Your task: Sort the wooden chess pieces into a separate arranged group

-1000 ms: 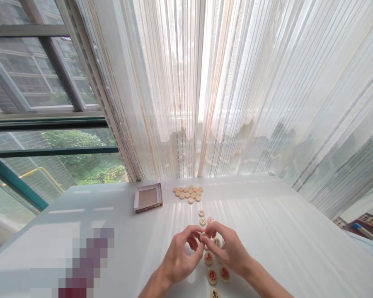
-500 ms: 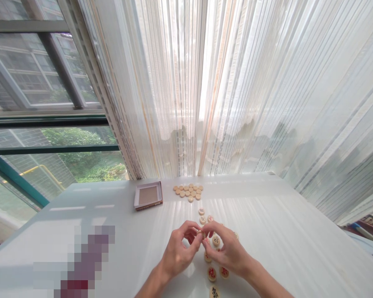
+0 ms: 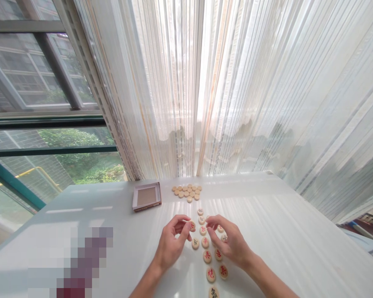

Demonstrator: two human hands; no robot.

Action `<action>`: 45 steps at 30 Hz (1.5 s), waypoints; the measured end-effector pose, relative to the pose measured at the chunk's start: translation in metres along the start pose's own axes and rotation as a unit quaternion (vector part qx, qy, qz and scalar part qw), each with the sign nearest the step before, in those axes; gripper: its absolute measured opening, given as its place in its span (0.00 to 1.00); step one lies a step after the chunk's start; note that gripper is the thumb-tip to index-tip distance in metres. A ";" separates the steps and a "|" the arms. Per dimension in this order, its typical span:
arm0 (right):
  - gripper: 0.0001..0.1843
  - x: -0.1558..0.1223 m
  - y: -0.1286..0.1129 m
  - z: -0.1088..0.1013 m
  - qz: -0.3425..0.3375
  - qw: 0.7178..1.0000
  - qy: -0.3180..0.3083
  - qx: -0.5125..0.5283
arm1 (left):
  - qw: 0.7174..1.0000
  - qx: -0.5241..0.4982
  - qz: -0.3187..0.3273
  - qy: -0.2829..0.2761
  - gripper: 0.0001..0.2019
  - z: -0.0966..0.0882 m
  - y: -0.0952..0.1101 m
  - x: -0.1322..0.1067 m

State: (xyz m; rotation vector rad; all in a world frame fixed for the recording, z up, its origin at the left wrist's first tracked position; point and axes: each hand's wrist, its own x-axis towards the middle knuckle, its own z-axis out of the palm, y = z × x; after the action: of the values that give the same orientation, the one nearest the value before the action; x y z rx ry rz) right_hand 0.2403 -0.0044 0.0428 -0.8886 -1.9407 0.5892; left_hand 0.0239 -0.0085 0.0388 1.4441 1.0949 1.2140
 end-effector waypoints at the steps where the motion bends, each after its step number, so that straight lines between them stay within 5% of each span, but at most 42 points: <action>1: 0.09 0.000 0.001 -0.001 0.003 1.000 0.006 -0.004 | 1.000 -0.013 -0.006 0.008 0.16 -0.001 -0.001 0.002; 16: 0.08 0.002 -0.002 -0.001 -0.002 1.000 0.002 -0.001 | 0.998 -0.042 -0.013 -0.053 0.19 0.000 -0.011 0.001; 26: 0.05 0.001 -0.008 0.004 -0.009 0.999 -0.034 -0.002 | 0.995 0.029 0.024 -0.092 0.16 0.009 0.004 -0.007; 34: 0.05 -0.001 -0.006 0.006 0.019 0.999 -0.030 0.003 | 0.987 0.098 0.060 -0.109 0.15 0.011 0.007 -0.011; 45: 0.06 -0.003 -0.006 0.010 -0.007 1.000 -0.029 -0.001 | 0.994 0.042 0.031 -0.099 0.15 0.010 0.000 -0.009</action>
State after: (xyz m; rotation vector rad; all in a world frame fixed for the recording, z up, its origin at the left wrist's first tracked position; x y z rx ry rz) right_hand 0.2305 -0.0115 0.0407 -0.8671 -1.9982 0.6120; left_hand 0.0326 -0.0179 0.0370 1.6359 0.9829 1.0521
